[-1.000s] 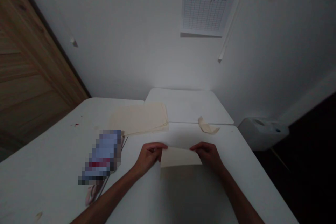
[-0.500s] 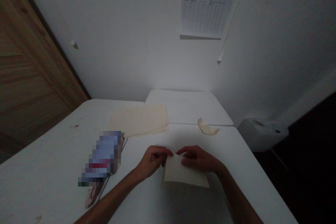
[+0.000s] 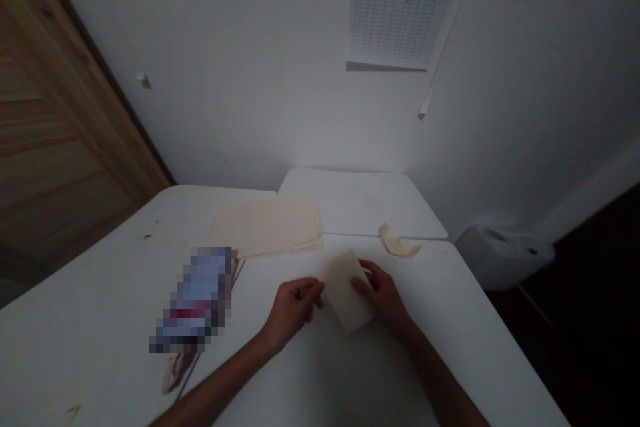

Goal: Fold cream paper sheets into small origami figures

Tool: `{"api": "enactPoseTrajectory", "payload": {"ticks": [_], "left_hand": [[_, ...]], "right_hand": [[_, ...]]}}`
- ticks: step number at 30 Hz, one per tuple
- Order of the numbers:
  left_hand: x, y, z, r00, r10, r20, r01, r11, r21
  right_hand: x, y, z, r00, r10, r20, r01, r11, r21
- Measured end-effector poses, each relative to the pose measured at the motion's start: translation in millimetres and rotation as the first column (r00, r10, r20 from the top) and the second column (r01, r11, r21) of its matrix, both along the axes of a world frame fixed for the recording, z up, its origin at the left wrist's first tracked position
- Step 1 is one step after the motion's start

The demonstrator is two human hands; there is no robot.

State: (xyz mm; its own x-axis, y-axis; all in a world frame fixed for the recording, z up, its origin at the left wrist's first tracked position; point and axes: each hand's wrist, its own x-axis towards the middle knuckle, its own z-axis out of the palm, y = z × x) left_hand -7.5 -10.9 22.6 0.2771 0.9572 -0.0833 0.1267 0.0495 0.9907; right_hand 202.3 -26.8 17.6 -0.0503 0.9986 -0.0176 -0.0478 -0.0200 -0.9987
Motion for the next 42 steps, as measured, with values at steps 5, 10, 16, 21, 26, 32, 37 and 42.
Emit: {"api": "enactPoseTrajectory", "payload": {"ticks": [5,10,16,21,26,32,37,42], "left_hand": [[0.4,-1.3,0.9,0.998,-0.009,-0.058,0.008,1.0,-0.025],[-0.2,0.5,-0.3,0.998,-0.002,-0.056,0.0,0.999,-0.038],[0.3,0.0,1.3,0.999,-0.01,-0.054,0.008,0.999,-0.037],[0.3,-0.1,-0.1,0.998,-0.005,-0.058,0.003,0.999,-0.033],[-1.1,-0.5,-3.7,0.998,-0.02,-0.062,0.018,0.999,-0.03],[-0.5,-1.7,-1.8,0.999,-0.028,-0.034,0.028,0.999,0.028],[1.3,-6.1,3.0,0.996,-0.074,-0.04,0.075,0.997,0.035],[1.5,-7.9,1.3,0.986,-0.136,-0.1,0.139,0.99,0.024]], "right_hand": [[-7.8,-4.0,-1.4,0.998,0.065,-0.002,-0.065,0.997,0.03],[-7.2,-6.9,-1.5,0.993,0.108,0.046,-0.111,0.993,0.049],[-6.4,-8.1,-0.6,0.987,0.139,0.078,-0.145,0.987,0.071],[-7.9,-9.2,1.6,0.987,0.128,0.099,-0.136,0.987,0.08],[-8.6,-9.2,2.6,0.988,0.116,0.097,-0.123,0.99,0.067],[-8.1,-9.0,3.3,0.992,0.099,0.082,-0.103,0.993,0.055],[-6.4,-6.0,2.1,0.999,0.051,0.001,-0.051,0.998,0.022],[-3.5,-3.7,-0.2,0.998,-0.009,-0.054,0.008,1.0,-0.019]]}}
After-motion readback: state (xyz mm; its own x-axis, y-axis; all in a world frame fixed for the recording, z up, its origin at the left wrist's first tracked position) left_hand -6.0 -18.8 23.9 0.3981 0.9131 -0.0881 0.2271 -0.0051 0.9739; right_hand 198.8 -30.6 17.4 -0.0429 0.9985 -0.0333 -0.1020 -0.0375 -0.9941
